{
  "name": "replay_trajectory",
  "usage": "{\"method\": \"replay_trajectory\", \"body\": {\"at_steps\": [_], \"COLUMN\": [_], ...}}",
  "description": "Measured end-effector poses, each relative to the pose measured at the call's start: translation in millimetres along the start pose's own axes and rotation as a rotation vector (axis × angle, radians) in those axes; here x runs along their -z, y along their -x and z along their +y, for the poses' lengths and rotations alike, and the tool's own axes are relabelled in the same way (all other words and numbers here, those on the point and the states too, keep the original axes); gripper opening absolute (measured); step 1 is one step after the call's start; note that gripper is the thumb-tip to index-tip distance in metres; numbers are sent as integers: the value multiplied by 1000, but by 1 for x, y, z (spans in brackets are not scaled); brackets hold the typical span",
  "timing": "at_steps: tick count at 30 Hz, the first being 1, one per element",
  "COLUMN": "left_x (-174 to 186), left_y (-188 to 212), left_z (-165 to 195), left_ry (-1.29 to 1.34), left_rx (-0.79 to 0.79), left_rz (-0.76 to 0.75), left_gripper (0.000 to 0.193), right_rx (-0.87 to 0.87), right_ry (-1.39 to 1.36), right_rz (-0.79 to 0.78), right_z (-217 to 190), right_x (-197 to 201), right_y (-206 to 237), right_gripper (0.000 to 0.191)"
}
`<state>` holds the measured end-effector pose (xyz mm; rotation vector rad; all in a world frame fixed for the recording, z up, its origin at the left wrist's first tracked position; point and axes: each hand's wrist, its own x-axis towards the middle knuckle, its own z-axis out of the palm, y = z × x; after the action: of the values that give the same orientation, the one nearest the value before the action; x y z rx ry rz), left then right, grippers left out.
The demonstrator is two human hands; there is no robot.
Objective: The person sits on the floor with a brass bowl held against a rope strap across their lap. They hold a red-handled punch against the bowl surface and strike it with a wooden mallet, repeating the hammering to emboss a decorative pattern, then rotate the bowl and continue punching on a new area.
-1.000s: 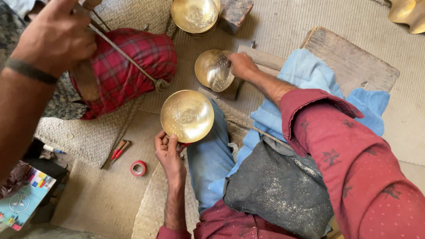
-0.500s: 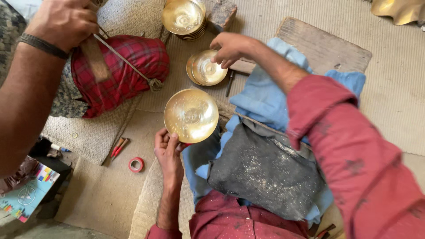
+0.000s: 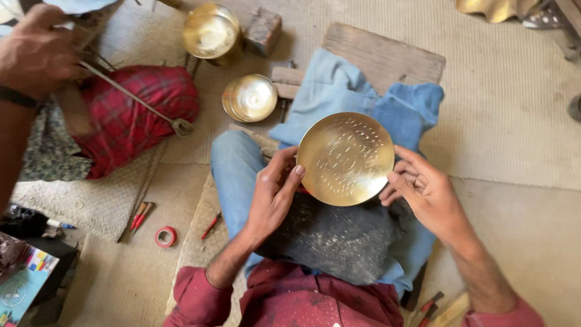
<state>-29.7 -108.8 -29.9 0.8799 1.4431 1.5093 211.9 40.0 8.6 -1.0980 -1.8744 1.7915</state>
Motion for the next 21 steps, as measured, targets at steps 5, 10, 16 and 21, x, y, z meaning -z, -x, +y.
{"method": "replay_trajectory", "body": {"at_steps": [5,10,16,21], "left_x": [-3,-5,-9,-15], "left_y": [-15,-16,-17,-4], "left_z": [6,6,0,14], "left_ry": [-795,-1095,-1169,-1049], "left_rx": [-476,-638,-675,-790], "left_rz": [-73,-149,-201,-296], "left_gripper": [32,40,24,14], "right_rx": [105,448,971,1107], "right_ry": [-95,612,1238,1276], "right_rz": [212,527,759,646], "right_z": [40,26,2,-3], "right_x": [5,14,31,30], "right_y": [27,56,41,30], "right_gripper": [46,33,22,20]}}
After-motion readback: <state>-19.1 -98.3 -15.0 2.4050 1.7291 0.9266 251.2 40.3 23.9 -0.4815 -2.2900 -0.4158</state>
